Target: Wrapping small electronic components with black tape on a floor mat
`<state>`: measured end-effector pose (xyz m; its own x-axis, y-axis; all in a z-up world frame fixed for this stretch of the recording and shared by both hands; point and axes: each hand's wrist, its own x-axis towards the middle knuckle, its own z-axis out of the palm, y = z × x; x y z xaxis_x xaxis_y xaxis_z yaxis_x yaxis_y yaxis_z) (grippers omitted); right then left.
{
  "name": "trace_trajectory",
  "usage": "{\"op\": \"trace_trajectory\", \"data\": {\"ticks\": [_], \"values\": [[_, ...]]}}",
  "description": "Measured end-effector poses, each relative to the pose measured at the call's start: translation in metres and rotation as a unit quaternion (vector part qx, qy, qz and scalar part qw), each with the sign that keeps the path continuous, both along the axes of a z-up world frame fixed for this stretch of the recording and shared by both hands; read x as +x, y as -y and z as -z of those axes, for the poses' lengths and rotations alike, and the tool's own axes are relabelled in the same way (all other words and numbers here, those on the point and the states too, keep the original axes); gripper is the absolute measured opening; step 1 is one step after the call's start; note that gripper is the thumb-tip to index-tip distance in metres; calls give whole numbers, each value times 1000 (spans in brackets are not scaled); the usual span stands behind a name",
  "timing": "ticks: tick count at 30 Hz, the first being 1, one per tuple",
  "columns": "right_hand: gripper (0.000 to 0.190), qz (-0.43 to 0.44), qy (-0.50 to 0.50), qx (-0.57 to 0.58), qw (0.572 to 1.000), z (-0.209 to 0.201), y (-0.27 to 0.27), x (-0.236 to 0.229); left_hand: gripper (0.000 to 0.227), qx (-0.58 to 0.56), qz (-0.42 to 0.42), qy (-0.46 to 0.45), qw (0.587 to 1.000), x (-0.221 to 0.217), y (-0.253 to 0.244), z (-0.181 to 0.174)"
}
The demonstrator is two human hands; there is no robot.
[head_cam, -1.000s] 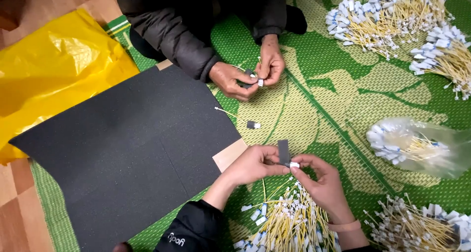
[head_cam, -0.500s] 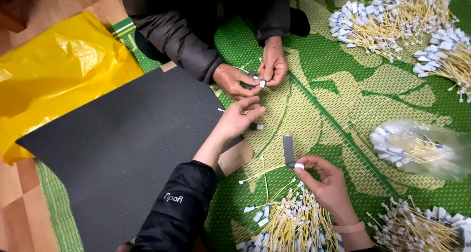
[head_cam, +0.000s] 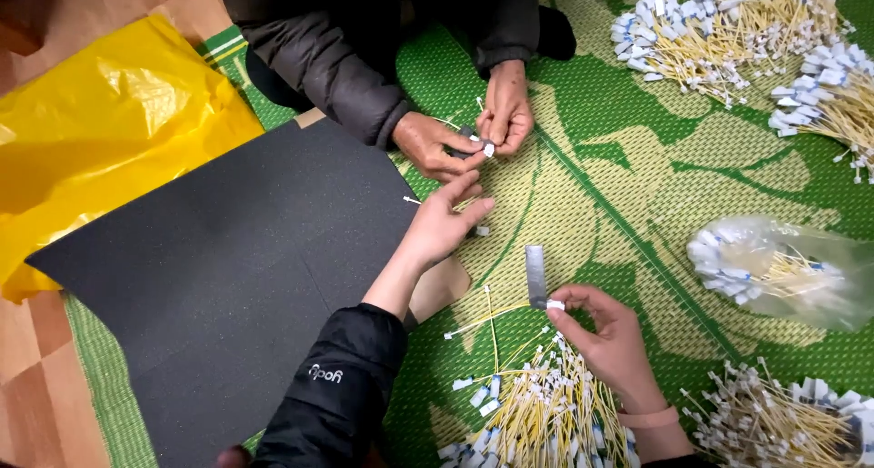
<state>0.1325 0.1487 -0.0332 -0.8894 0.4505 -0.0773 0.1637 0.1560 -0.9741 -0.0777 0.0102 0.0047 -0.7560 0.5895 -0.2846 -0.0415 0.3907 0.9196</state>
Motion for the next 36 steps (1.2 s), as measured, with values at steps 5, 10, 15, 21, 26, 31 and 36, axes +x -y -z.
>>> {"op": "trace_trajectory", "data": {"ticks": [5,10,15,21,26,31,36], "values": [[24,1,5,4,1000,-1,0,1,67,-1,-9,4,1000,5,-4,8],[25,6,9,8,1000,-1,0,1,71,61,-2,-6,998,8,-16,25],[24,-1,11,7,1000,0,0,0,72,55,5,-54,997,5,-26,28],[25,1,10,4,1000,0,-1,1,71,54,4,-46,997,4,-28,22],[24,-1,12,5,1000,2,-2,0,69,50,-14,-29,998,8,-22,12],[22,-12,10,9,1000,1,-2,0,71,146,-72,67,984,9,-17,12],[23,2,24,-1,1000,-1,0,-1,69,104,-54,14,993,16,-19,1]]}}
